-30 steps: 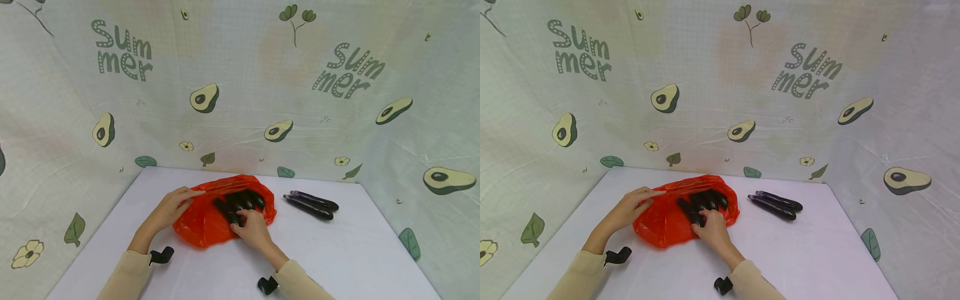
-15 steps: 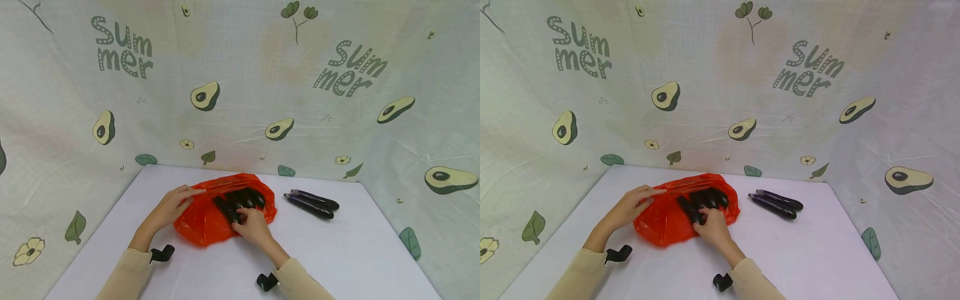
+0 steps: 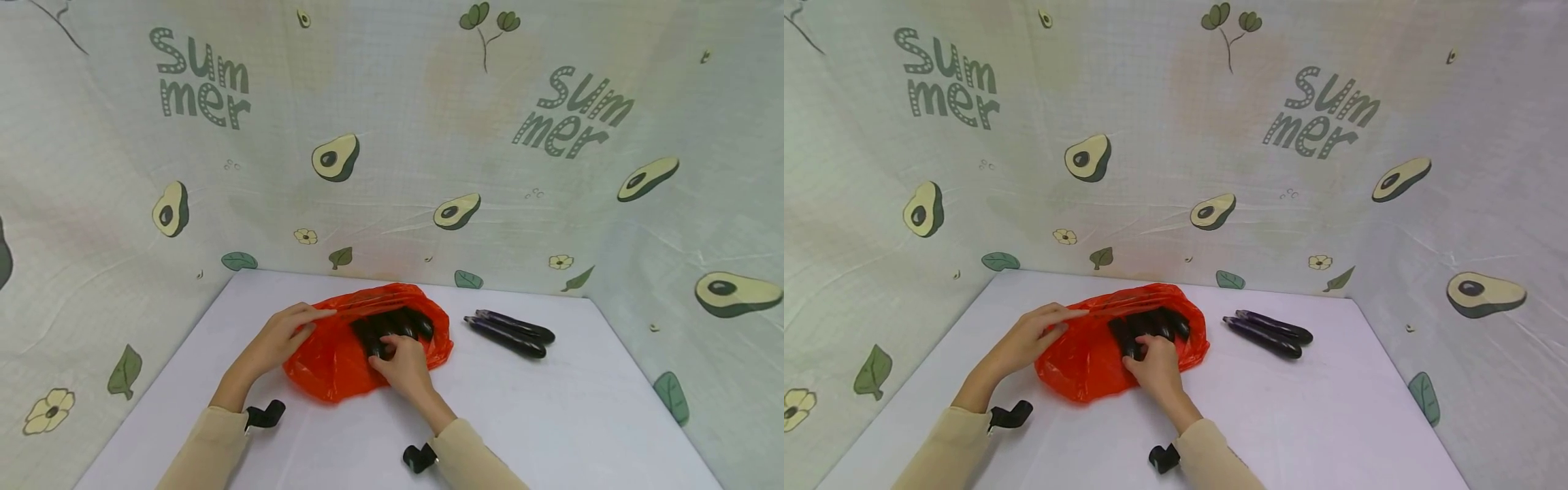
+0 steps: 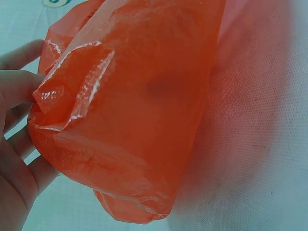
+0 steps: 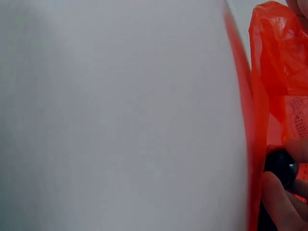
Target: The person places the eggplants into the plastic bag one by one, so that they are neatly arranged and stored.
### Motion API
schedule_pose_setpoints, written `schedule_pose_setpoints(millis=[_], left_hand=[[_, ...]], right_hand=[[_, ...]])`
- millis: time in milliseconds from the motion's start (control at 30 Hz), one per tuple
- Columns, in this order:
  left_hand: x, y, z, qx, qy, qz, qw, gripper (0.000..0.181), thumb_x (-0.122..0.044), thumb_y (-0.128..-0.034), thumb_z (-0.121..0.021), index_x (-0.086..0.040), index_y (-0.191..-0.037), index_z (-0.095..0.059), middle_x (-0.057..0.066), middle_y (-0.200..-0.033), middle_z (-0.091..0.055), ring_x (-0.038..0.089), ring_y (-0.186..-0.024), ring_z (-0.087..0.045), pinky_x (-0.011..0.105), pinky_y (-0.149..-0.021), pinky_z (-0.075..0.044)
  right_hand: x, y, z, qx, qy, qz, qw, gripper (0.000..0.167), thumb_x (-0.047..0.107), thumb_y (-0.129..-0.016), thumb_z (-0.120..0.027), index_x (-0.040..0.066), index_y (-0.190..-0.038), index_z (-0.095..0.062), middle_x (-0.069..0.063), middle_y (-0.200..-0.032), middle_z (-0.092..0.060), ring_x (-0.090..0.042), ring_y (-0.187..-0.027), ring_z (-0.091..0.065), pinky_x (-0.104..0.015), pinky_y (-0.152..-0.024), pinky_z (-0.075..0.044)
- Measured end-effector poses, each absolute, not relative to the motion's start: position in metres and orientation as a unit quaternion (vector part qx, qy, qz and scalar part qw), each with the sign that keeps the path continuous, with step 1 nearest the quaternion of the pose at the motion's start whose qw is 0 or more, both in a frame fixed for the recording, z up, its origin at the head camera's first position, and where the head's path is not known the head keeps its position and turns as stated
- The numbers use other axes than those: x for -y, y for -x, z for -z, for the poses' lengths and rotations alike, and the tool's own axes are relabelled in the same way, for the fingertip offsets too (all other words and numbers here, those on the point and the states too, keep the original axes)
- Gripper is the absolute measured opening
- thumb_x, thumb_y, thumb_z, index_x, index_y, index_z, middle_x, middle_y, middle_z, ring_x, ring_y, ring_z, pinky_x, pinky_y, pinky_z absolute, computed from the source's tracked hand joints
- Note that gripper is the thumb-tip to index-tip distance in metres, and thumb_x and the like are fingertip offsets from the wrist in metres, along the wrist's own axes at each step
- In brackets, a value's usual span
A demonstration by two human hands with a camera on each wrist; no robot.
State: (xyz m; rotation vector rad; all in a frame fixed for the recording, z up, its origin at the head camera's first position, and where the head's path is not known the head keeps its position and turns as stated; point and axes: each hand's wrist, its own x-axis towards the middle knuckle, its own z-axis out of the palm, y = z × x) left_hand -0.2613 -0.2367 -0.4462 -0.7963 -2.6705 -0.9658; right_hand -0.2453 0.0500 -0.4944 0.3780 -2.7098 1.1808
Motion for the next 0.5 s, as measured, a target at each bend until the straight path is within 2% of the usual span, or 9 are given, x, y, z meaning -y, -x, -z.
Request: schedule_pose_setpoints(millis=[267,500], left_hand=[[0.2358,0.2633,0.4448,0.901,0.270,0.325,0.093,0.057,0.004,-0.0997,-0.068,-0.030,-0.145,-0.066,-0.001,-0.122,-0.068,0.022,-0.111,-0.065,0.044,-0.093,-0.063],[0.2361,0.2617,0.4458,0.902,0.268,0.325,0.096,0.056,0.003,-0.0994,-0.069,-0.029,-0.145,-0.067,-0.001,-0.120,-0.068,0.021,-0.108,-0.065,0.043,-0.091,-0.063]], right_hand=[[-0.0452,0.2462,0.4953,0.902,-0.119,-0.399,0.112,0.039,0.024,-0.088,-0.089,0.004,-0.119,-0.078,-0.006,-0.098,-0.073,-0.019,-0.091,-0.064,-0.035,-0.081,-0.059],[-0.0441,0.2490,0.4968,0.904,-0.118,-0.394,0.115,0.037,0.024,-0.088,-0.089,0.004,-0.117,-0.078,-0.006,-0.095,-0.073,-0.017,-0.087,-0.062,-0.033,-0.078,-0.059]])
